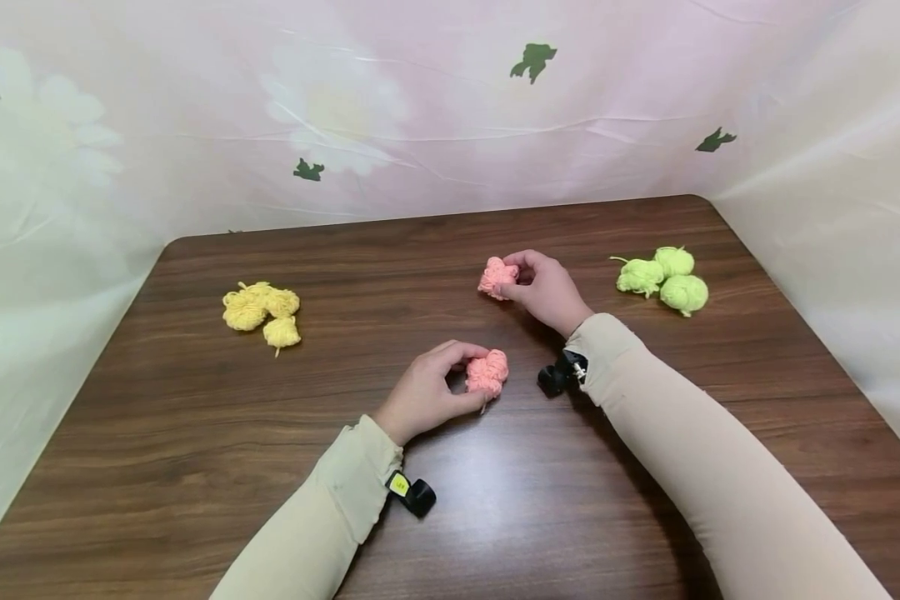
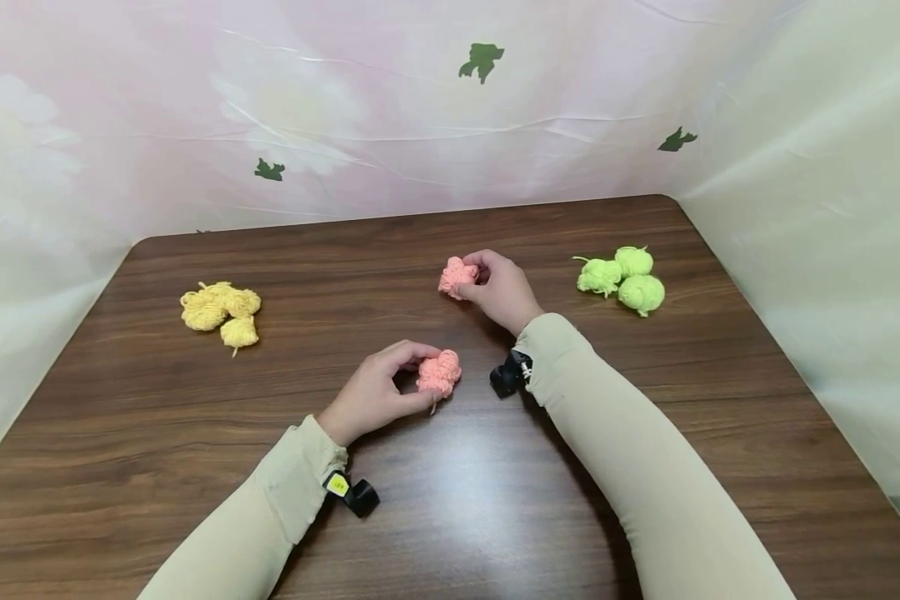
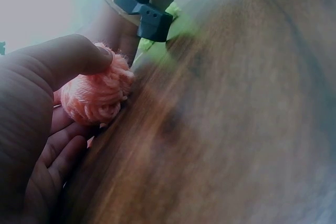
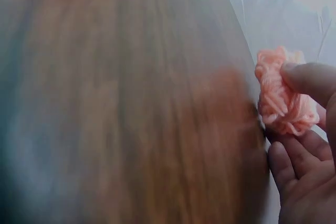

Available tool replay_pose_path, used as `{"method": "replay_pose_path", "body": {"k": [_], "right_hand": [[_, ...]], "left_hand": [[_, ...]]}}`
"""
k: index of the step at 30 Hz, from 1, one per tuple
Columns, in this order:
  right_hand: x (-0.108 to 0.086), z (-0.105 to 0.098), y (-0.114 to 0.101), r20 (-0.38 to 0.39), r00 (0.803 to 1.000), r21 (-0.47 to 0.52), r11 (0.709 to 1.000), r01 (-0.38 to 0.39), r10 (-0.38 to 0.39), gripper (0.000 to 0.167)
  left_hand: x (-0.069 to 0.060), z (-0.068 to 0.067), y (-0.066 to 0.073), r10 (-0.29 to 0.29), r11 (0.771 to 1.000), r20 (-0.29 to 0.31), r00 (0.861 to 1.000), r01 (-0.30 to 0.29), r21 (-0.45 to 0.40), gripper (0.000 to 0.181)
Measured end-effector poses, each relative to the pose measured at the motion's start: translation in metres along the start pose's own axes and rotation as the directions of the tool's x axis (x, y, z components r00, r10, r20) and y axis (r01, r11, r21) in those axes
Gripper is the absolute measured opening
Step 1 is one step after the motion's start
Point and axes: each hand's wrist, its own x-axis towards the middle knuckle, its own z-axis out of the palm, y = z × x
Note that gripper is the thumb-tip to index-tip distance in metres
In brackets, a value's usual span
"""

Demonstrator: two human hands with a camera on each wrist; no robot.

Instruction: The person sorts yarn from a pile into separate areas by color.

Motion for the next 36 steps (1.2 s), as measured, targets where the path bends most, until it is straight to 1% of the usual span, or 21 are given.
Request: {"method": "replay_pose_path", "body": {"k": [6,9,20,23,30,36], "right_hand": [[0.002,0.002,0.001,0.027,1.000,-0.033,0.999,-0.008,0.009,0.043],[0.001,0.001,0.002,0.042,0.999,-0.025,1.000,-0.005,0.006,0.046],[-0.003,-0.003,0.005,0.043,0.999,0.116,0.993,0.013,-0.019,0.055],[-0.005,-0.004,0.007,0.046,0.999,0.143,0.990,0.012,-0.019,0.057],[-0.010,-0.008,0.011,0.051,0.999,0.169,0.986,0.004,-0.013,0.060],[-0.019,-0.009,0.013,0.028,1.000,0.249,0.968,-0.006,-0.001,0.060]], "left_hand": [[0.000,0.000,0.000,0.005,1.000,-0.006,1.000,-0.005,-0.009,0.045],[0.000,0.001,0.000,0.007,1.000,-0.008,1.000,-0.007,-0.005,0.045],[0.000,0.001,-0.001,0.015,1.000,-0.013,1.000,-0.015,-0.007,0.044],[0.000,0.001,-0.001,0.012,1.000,-0.013,1.000,-0.012,-0.006,0.045],[0.000,0.001,-0.001,0.009,1.000,-0.013,1.000,-0.010,-0.018,0.044],[0.000,0.001,-0.001,-0.001,1.000,-0.007,1.000,0.001,-0.020,0.044]]}}
